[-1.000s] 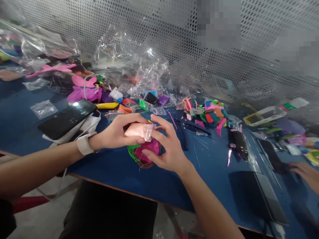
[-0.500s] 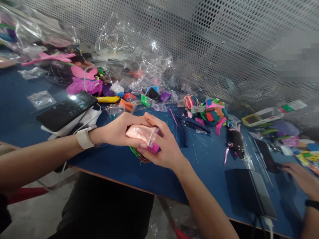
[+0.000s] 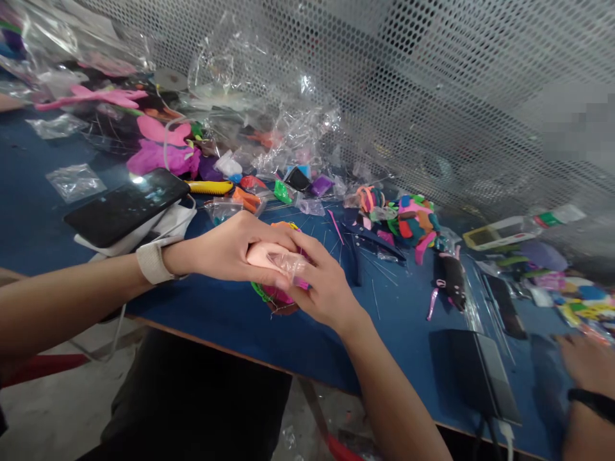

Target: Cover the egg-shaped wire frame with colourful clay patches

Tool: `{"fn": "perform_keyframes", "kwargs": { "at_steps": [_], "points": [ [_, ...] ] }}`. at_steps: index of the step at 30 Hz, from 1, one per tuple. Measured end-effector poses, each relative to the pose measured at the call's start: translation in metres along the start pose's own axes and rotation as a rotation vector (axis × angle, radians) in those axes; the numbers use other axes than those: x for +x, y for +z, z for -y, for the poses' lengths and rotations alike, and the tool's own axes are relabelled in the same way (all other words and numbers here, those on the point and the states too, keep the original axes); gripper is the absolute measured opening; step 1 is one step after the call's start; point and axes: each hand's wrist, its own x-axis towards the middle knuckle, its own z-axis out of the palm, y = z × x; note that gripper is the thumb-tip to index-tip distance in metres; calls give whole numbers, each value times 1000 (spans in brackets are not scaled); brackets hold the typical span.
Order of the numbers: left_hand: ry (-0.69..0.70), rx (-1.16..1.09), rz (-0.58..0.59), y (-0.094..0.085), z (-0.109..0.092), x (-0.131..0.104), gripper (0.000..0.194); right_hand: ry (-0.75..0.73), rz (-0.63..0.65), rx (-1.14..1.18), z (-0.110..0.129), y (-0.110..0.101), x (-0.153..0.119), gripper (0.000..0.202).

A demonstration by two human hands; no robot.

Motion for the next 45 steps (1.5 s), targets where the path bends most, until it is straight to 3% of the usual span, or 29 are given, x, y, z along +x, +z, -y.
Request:
{"fn": "perform_keyframes", "kwargs": {
  "at_steps": [7,12,19,25,31,37,45],
  "points": [
    [11,88,-24,-10,4,1,43,40,57,-69,-2,-4,4,50],
    [68,174,-55,-14,13,3,47,24,66,-116,-8,-15,7,26],
    [47,259,-141,-12,19,-1,49,40,-175,-193,-13,-14,0,7],
    [63,263,-176,-10,19,-2,54,181,-438,-21,-8,5,-4,34],
    [83,320,-161,-9,20,-3,53,355,-368,58,6,8,2,19],
    [93,323,-108,-10,22,-5,54,315,-331,1,7,5,5,14],
    [49,234,-77,-7,27,-7,81,287,-267,6,11,3,6,22]
  ]
}}
